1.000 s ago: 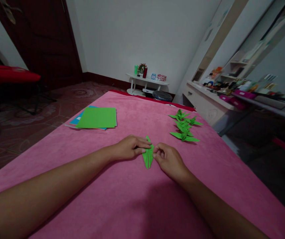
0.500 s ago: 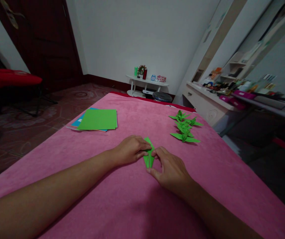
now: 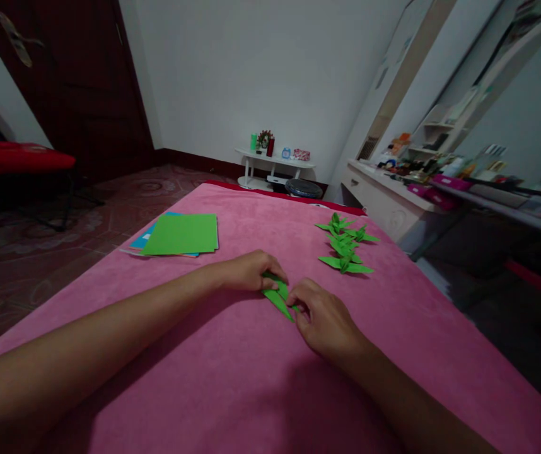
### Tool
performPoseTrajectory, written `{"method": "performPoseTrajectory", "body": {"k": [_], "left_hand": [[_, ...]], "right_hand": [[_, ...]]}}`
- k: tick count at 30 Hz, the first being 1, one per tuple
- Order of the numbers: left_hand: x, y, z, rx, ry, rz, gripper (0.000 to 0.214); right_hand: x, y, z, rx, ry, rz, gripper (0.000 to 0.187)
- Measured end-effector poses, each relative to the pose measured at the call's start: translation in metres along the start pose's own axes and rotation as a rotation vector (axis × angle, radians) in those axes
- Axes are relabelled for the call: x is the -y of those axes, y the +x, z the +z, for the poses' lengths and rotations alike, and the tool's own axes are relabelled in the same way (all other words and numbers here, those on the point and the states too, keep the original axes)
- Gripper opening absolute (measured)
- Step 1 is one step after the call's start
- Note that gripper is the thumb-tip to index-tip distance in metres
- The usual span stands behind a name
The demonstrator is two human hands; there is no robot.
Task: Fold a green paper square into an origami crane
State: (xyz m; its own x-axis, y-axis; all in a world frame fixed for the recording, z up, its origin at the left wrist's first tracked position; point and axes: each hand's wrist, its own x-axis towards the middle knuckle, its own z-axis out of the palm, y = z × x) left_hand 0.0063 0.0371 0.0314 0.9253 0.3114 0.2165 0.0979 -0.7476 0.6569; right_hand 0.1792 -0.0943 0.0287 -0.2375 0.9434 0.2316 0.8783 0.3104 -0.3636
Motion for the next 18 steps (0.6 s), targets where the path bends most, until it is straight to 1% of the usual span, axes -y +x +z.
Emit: {"method": "performPoseTrajectory", "body": {"k": [3,4,6,7,8,10,12,14,16,18], "left_hand": [[-0.01,-0.005,-0.005,0.035,0.019,-0.043,0.028],[-0.014,-0.008,-0.005,0.077,0.063,-0.051,0.025],[-0.023,-0.014,-0.004,0.103,0.206,-0.053,0.019],[-0.027,-0.017,-0.003,0.078,0.295,-0.044,0.022],[-0.031,-0.02,-0.002,0.026,0.369,-0.038,0.025],[-0.035,-0.024,0.003,-0.041,0.434,-0.018,0.024],[-0.036,-0.028,0.008,-0.069,0.372,-0.008,0.025],[-0.033,-0.03,0.015,-0.066,0.238,-0.024,0.028],[-0.03,-0.031,0.023,-0.073,0.124,-0.074,0.029],[-0.027,-0.031,0.031,-0.127,0.057,-0.155,0.028]], "right_hand": [[-0.01,0.005,0.003,-0.078,0.056,-0.042,0.02],[-0.013,0.007,0.004,-0.103,0.073,-0.051,0.018],[-0.02,0.01,0.007,-0.109,0.13,-0.072,0.019],[-0.022,0.011,0.007,-0.115,0.165,-0.072,0.021],[-0.022,0.011,0.007,-0.119,0.198,-0.07,0.024],[-0.021,0.011,0.004,-0.136,0.249,-0.058,0.029],[-0.018,0.01,-0.002,-0.149,0.268,-0.039,0.031],[-0.015,0.008,-0.006,-0.118,0.262,-0.019,0.029],[-0.015,0.007,-0.008,-0.025,0.258,-0.004,0.026],[-0.018,0.006,-0.007,0.074,0.266,0.025,0.023]]}}
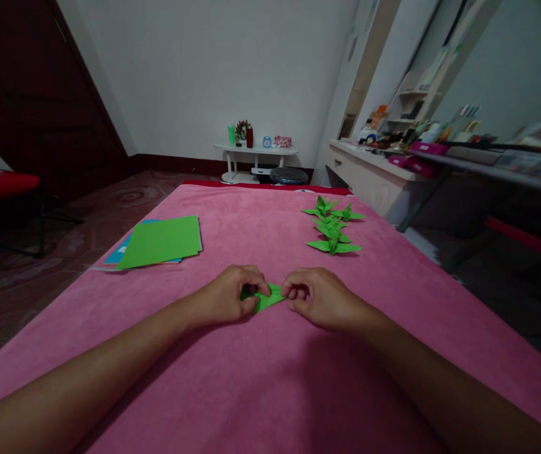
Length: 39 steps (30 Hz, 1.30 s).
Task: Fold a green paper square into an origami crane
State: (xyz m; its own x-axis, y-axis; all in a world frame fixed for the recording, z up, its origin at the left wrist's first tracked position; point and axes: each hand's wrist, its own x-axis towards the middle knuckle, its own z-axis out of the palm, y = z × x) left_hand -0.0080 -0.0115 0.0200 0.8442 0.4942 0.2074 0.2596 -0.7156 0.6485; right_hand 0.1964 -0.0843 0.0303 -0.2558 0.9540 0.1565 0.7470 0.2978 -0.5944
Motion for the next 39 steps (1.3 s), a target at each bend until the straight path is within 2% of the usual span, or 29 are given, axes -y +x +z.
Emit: {"method": "performPoseTrajectory", "body": {"k": [4,7,12,17,25,34,39], "left_hand": [[0.001,0.001,0.012,-0.085,-0.067,-0.106,0.018],[0.002,0.003,0.016,-0.1,-0.018,-0.108,0.013],[0.006,0.004,0.018,-0.085,-0.023,-0.133,0.02],[0.006,0.004,0.019,-0.082,-0.037,-0.115,0.021],[0.004,0.004,0.021,-0.096,-0.055,-0.116,0.018],[0.004,0.007,0.021,-0.07,0.009,-0.178,0.009],[0.0,0.007,0.021,-0.084,0.066,-0.2,0.007]], "right_hand": [[-0.007,0.001,0.002,0.061,0.011,0.072,0.017],[-0.008,0.002,0.001,0.06,0.017,0.081,0.014],[-0.01,0.001,0.003,0.011,0.024,0.089,0.015],[-0.014,0.001,0.005,0.034,0.052,0.098,0.01],[-0.004,0.003,0.004,0.007,-0.059,0.037,0.011],[-0.007,0.004,0.003,0.004,-0.007,-0.063,0.013],[-0.013,0.004,0.002,0.035,0.042,-0.067,0.012]]}}
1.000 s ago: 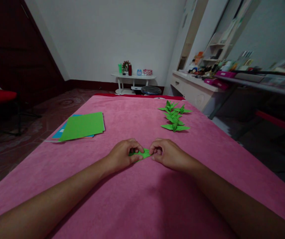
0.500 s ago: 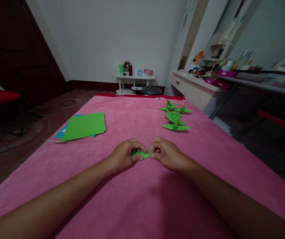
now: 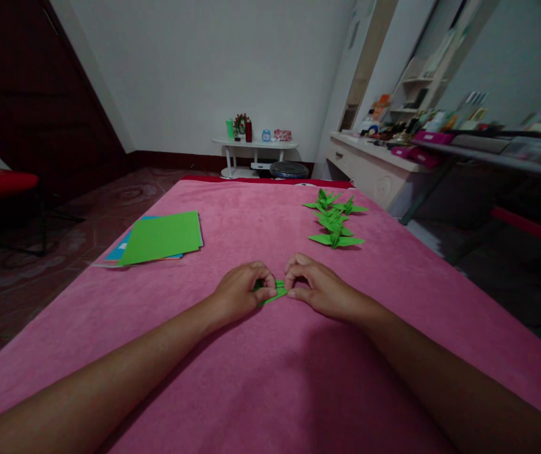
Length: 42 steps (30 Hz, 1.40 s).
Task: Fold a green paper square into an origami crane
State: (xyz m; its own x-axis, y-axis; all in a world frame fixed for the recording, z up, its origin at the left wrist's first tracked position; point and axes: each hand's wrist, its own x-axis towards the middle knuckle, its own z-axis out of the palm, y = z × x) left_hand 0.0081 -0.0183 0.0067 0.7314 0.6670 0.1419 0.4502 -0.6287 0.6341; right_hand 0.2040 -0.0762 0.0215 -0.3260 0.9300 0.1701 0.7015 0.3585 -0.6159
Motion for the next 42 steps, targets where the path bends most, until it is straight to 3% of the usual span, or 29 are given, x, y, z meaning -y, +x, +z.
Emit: {"method": "performPoseTrajectory", "body": {"k": [6,25,33,42], "left_hand": [[-0.004,-0.002,0.0,-0.009,0.057,0.015,0.006],[-0.005,-0.003,0.005,-0.064,0.119,0.026,0.003],[-0.003,-0.004,0.005,-0.092,0.05,0.03,0.007],[0.0,-0.006,0.006,-0.056,-0.016,0.076,0.018]], "right_hand": [[-0.005,0.002,0.002,-0.011,0.012,0.034,0.013],[0.008,0.008,0.009,-0.075,-0.231,0.082,0.013],[0.0,0.006,0.011,-0.131,-0.133,0.139,0.013],[-0.007,0.01,0.009,-0.102,-0.014,0.251,0.018]]}}
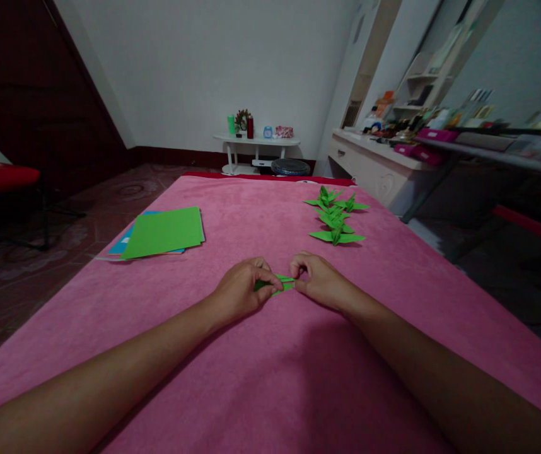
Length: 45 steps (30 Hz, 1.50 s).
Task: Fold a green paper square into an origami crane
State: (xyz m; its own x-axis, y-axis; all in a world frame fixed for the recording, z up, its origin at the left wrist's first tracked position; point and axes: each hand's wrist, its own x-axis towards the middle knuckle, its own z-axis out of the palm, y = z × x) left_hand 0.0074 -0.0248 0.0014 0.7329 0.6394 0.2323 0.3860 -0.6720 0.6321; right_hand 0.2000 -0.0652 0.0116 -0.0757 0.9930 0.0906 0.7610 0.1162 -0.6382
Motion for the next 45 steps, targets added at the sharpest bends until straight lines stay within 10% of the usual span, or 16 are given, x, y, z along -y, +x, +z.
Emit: {"method": "performPoseTrajectory", "body": {"k": [16,45], "left_hand": [[0.003,0.001,0.002,-0.056,-0.021,-0.023,0.011],[-0.002,-0.002,0.002,-0.17,-0.09,-0.023,0.012]], "right_hand": [[0.011,-0.004,0.01,-0.081,-0.134,0.008,0.02],[-0.005,0.006,0.0,0.085,0.325,0.079,0.025]]}}
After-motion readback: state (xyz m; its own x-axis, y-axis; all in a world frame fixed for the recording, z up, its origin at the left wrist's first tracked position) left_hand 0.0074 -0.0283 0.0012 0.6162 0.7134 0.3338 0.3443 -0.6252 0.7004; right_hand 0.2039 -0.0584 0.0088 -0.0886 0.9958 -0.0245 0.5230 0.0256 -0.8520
